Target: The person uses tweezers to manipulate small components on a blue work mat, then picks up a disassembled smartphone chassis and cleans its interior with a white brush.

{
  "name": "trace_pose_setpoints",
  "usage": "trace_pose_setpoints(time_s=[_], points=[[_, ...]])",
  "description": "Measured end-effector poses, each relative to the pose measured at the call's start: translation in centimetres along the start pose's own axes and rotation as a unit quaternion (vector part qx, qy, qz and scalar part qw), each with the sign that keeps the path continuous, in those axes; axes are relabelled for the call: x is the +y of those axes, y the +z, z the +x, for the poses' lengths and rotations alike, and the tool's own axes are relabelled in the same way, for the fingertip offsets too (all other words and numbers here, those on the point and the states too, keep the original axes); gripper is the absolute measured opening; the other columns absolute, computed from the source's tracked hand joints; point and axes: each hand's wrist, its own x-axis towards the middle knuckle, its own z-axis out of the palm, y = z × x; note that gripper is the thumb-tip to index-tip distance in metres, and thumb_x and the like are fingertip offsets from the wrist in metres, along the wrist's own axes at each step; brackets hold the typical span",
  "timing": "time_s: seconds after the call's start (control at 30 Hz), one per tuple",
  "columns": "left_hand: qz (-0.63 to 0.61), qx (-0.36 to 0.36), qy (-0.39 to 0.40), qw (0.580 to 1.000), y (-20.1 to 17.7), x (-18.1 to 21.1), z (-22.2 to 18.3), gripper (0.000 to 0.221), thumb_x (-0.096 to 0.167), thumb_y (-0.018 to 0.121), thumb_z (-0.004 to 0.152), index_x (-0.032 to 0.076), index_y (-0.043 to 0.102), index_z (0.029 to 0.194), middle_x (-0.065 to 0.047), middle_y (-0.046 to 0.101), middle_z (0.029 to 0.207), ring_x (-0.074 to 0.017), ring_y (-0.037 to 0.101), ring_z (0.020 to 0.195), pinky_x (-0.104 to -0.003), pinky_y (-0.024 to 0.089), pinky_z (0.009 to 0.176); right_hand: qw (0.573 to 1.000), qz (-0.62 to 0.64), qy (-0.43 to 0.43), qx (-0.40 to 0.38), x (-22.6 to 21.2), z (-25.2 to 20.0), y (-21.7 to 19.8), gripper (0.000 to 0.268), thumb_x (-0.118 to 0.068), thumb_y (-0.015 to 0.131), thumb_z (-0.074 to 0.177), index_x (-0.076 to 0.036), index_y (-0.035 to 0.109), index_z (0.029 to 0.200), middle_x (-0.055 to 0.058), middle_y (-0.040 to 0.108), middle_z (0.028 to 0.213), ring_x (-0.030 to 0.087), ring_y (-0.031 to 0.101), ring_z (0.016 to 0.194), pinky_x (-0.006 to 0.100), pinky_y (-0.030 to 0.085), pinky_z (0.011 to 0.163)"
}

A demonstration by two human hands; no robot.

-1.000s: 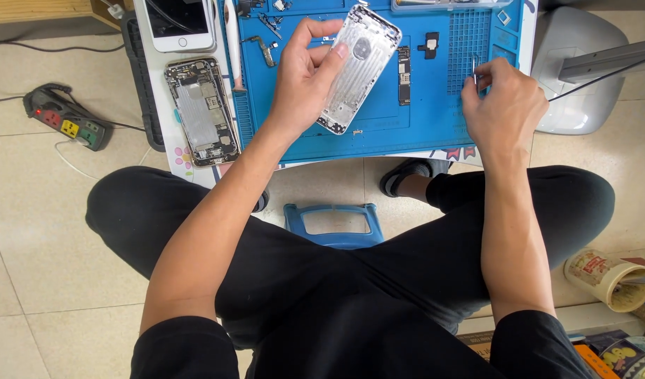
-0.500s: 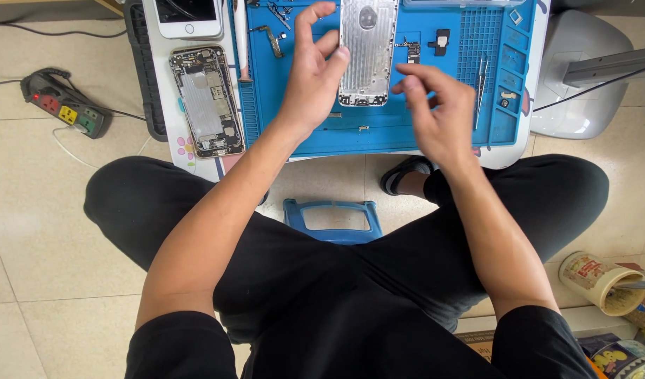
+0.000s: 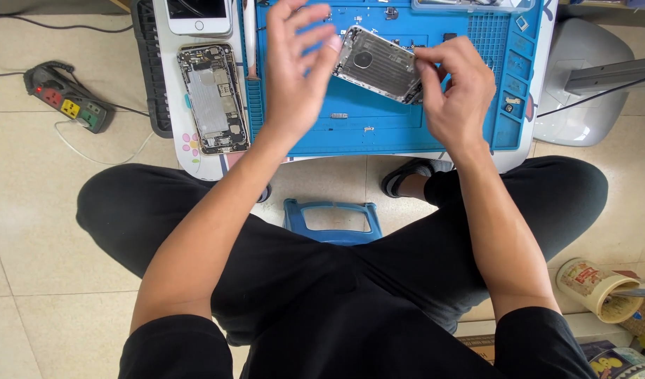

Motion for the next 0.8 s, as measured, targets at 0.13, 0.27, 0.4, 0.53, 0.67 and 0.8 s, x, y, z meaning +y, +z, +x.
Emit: trace_pose_setpoints(time_s=[0.13,0.27,0.4,0.53,0.67,0.8], points=[[0.159,0.069,0.083,0.981,-1.8,2.8,0.4,0.016,0.028,0.059,0.111,0.016,0.061,0.122,-0.001,0.065,0.124,-0.0179,0.068,0.112,-0.033,0.06,0.092,0.996,-0.085,-0.018,-0.036,1.1,0.2,0.6,0.012,0.004,0.072,0.11,-0.004,0.08,0.115,0.008,0.064,0.102,0.023,0.062,0.086,0.035,0.045,0.068],[0.202,0.069,0.126,0.969,-2.6,4.7,0.0,0.024,0.029,0.053,0.112,0.009,0.065,0.109,-0.005,0.073,0.091,-0.0148,0.073,0.086,-0.028,0.056,0.076,0.984,-0.157,-0.04,-0.071,2.3,0.5,2.3,0.014,-0.005,0.071,0.111,-0.013,0.082,0.115,0.0,0.067,0.105,0.023,0.06,0.093,0.036,0.038,0.055],[0.254,0.056,0.157,0.953,-3.5,5.2,-0.7,0.04,0.032,0.049,0.113,0.004,0.067,0.091,-0.002,0.065,0.077,-0.0131,0.053,0.067,-0.031,0.044,0.064,0.981,-0.168,-0.061,-0.069,1.9,0.9,3.4,0.007,-0.011,0.075,0.114,-0.012,0.082,0.113,0.003,0.065,0.11,0.026,0.057,0.094,0.039,0.038,0.053],[0.339,0.029,0.186,0.922,-4.2,4.6,-1.3,0.052,0.032,0.042,0.116,0.007,0.058,0.074,0.0,0.061,0.063,-0.0139,0.05,0.052,-0.032,0.033,0.051,0.969,-0.227,-0.075,-0.066,2.1,0.8,4.4,0.01,-0.012,0.076,0.107,-0.017,0.084,0.112,0.004,0.058,0.108,0.026,0.057,0.091,0.037,0.036,0.044],[0.39,0.037,0.223,0.893,-4.7,4.4,-1.2,0.052,0.027,0.038,0.116,0.008,0.062,0.074,0.0,0.062,0.064,-0.0148,0.054,0.054,-0.03,0.032,0.048,0.962,-0.254,-0.097,-0.039,2.1,0.4,4.7,0.008,-0.014,0.078,0.108,-0.018,0.084,0.111,0.002,0.062,0.106,0.024,0.054,0.087,0.033,0.034,0.045],[0.373,0.056,0.244,0.893,-4.4,5.3,-0.3,0.051,0.026,0.032,0.115,0.007,0.064,0.081,-0.002,0.067,0.076,-0.0169,0.06,0.061,-0.031,0.037,0.053,0.978,-0.184,-0.101,-0.01,0.5,1.3,2.3,0.032,0.009,0.067,0.099,-0.007,0.081,0.124,0.007,0.066,0.111,0.028,0.054,0.093,0.036,0.038,0.056]])
